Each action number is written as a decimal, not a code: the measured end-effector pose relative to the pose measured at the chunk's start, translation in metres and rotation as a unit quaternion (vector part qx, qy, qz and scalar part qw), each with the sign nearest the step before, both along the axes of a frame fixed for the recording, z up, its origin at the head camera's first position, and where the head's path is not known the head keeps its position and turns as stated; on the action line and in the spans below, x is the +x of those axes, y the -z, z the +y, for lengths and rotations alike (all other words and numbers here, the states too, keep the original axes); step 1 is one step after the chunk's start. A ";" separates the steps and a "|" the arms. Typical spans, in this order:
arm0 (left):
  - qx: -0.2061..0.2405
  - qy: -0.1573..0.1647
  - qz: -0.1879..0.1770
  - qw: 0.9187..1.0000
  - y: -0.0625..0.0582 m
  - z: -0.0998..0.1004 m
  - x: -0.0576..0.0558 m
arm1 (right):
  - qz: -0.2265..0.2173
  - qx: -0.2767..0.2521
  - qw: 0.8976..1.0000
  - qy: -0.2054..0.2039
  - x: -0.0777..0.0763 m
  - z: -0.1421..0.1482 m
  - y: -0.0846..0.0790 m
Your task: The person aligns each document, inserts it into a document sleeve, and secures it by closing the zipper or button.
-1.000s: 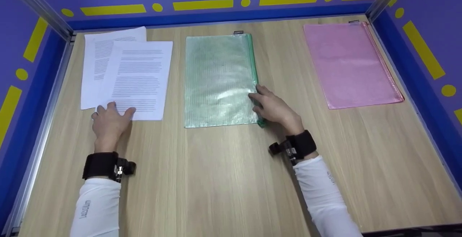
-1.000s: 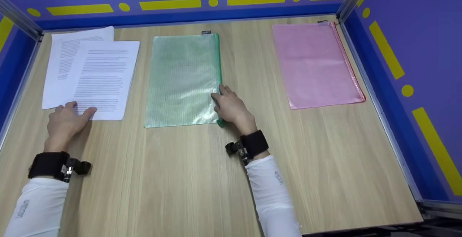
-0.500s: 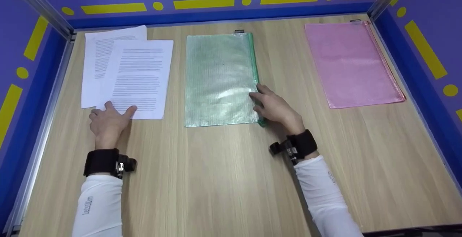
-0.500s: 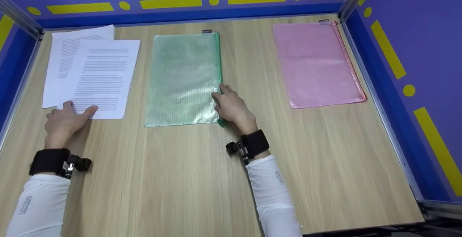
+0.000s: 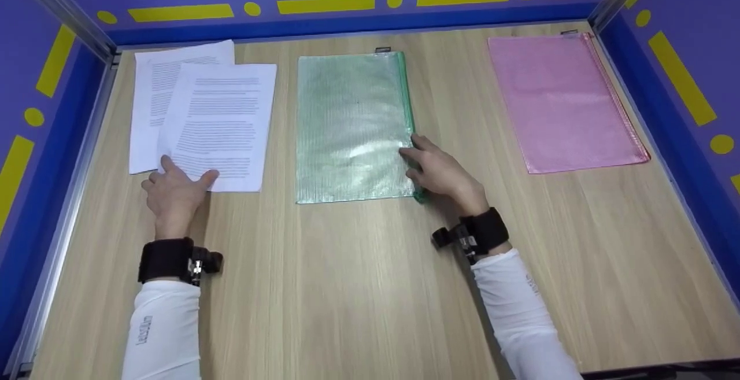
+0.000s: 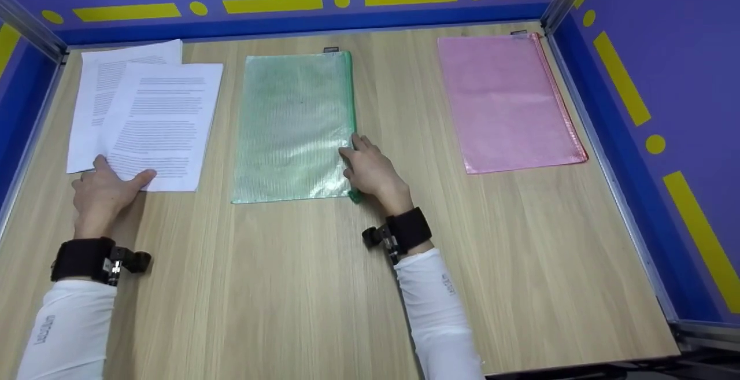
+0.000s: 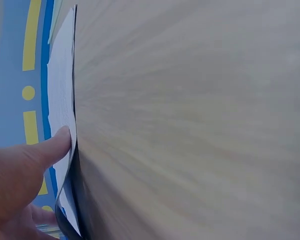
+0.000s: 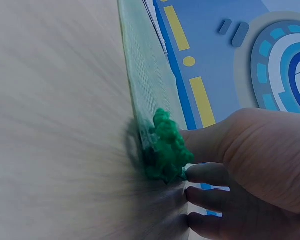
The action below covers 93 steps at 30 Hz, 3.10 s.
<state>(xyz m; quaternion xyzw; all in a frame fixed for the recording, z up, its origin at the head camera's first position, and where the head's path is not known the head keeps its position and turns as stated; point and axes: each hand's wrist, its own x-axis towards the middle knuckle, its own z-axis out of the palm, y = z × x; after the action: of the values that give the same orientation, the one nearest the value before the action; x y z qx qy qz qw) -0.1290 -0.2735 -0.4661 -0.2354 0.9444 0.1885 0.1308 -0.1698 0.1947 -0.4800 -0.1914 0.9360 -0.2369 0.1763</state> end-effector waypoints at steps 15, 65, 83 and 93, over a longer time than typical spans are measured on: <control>0.085 -0.074 0.046 0.993 -0.004 0.000 -0.010 | -0.005 0.002 1.000 0.006 0.000 0.000 0.000; 0.533 -0.101 0.269 0.795 -0.007 0.159 -0.019 | 0.068 -0.169 0.971 0.156 0.002 -0.014 -0.008; 0.533 -0.054 0.258 0.804 0.002 0.214 -0.020 | -0.176 -0.407 0.855 0.270 -0.001 -0.040 -0.014; 0.529 -0.006 0.214 0.821 0.004 0.234 -0.020 | -0.160 -0.481 0.815 0.280 0.002 -0.038 -0.009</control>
<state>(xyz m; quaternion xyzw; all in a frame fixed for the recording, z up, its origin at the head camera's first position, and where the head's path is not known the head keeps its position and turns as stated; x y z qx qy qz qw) -0.1494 -0.0395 -0.4701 -0.0892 0.7028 0.7052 0.0282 -0.1677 0.1564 -0.4709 0.0597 0.6742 -0.7236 0.1353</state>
